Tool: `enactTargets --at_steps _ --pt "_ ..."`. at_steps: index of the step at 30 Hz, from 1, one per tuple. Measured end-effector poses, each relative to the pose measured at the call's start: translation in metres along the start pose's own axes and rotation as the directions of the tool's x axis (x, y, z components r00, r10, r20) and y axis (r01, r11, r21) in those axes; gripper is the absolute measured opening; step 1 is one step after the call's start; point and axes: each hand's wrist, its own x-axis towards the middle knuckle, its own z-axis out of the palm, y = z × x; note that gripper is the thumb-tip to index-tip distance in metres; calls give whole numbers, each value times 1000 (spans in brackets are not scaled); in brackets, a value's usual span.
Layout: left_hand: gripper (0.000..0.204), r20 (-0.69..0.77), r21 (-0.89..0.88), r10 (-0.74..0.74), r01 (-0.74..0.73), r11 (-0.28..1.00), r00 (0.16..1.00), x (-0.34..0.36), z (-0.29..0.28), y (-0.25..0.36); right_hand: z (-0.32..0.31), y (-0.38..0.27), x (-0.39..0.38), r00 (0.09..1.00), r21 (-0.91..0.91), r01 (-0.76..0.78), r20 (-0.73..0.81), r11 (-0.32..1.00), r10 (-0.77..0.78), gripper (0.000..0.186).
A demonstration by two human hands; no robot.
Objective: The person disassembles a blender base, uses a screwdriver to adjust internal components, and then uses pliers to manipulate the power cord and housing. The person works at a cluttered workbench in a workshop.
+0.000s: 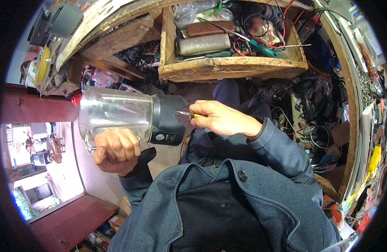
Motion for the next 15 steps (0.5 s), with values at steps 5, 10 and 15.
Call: enactTargets --at_steps 5,10,15 --pt "53 29 -42 -29 30 999 999 2 0 2 -2 4 -3 998 -24 63 10 998 -62 26" --pt "52 40 -55 -34 37 998 999 -1 0 0 2 -5 -4 1000 56 4 -18 998 -3 22" --pt "52 90 -27 -76 78 997 993 7 2 -3 1 -8 -5 981 -108 77 -168 991 -95 27"
